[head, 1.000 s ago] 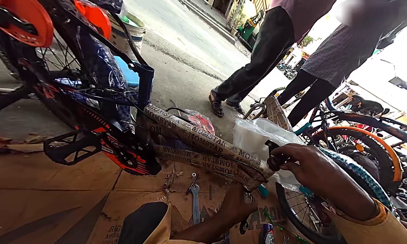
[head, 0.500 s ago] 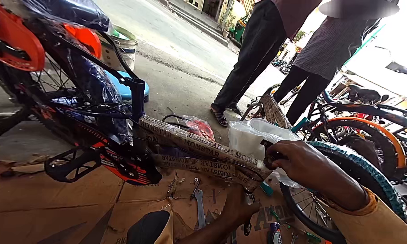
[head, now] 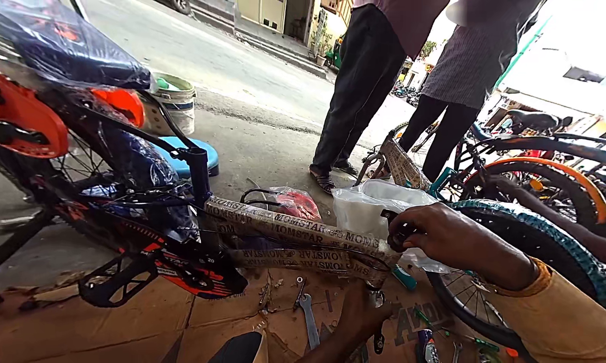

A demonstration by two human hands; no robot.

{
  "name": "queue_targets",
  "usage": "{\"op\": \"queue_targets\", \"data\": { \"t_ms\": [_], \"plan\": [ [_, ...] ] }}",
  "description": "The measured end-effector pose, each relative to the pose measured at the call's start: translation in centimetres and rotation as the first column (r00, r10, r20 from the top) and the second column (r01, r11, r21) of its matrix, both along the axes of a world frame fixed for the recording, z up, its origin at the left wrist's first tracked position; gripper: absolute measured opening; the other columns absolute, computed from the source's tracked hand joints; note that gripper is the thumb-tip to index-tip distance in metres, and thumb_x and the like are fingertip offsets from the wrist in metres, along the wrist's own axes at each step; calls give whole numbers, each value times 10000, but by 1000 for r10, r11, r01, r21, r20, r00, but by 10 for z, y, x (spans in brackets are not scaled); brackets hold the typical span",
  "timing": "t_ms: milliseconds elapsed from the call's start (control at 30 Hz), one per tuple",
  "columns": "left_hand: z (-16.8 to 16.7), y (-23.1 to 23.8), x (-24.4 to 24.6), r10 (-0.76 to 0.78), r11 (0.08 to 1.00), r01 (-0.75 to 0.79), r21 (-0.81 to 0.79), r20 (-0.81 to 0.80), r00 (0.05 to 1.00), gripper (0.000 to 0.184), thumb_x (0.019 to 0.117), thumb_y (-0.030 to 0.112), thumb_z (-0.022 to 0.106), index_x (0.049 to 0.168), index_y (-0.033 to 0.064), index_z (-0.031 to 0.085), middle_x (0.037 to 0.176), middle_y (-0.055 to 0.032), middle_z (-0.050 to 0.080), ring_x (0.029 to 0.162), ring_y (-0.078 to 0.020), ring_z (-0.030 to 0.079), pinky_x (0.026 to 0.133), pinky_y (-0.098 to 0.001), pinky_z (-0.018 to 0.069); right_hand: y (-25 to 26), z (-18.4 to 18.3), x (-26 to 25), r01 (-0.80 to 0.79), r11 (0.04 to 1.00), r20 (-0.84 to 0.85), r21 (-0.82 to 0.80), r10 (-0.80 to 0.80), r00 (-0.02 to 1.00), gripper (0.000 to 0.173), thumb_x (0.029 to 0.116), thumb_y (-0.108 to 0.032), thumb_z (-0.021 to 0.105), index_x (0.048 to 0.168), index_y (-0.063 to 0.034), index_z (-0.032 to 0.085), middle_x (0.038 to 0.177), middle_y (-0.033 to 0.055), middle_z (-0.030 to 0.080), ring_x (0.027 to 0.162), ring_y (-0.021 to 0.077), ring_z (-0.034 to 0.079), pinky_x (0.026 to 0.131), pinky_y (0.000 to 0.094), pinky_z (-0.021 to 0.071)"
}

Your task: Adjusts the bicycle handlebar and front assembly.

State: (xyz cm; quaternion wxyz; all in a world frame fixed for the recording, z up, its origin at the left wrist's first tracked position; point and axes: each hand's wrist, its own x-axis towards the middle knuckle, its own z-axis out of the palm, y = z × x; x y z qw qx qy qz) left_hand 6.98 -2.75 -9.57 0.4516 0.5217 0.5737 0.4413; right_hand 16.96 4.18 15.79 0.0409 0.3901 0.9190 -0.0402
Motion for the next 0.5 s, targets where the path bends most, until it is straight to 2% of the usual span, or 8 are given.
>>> {"op": "queue_targets", "data": {
  "t_ms": [67,200,367,500],
  "plan": [
    [0,0,1,12,1000,-12,15,-12,1000,762,735,460,796,1279,-25,574,1139,-154,659,1042,-243,652,932,-434,536,-2,1,-2,9,1000,24,18,-9,1000,259,909,-138,760,1135,-265,746,1054,-70,733,905,113,694,807,398,591],
    [-5,2,2,18,1000,-19,16,27,999,798,717,465,805,1298,-21,555,1157,-152,649,1060,-236,645,938,-423,539,-3,2,-3,-17,998,71,55,13,997,276,915,-227,770,1189,-235,734,1066,-52,730,930,122,690,833,394,581],
    [-5,1,3,18,1000,-19,9,55,998,759,725,433,805,1286,-12,553,1119,-129,658,1028,-205,656,915,-402,549,-3,-10,-8,-20,989,148,144,-2,989,195,907,-240,759,1091,-191,717,980,-3,690,902,183,676,769,420,572],
    [-8,0,5,24,999,-26,20,77,997,781,717,424,814,1302,-15,540,1147,-132,654,1047,-197,654,928,-388,551,-9,-9,-14,16,991,206,133,-43,978,195,933,-265,727,1085,-148,695,973,40,660,908,221,665,761,435,566]
  ]
}}
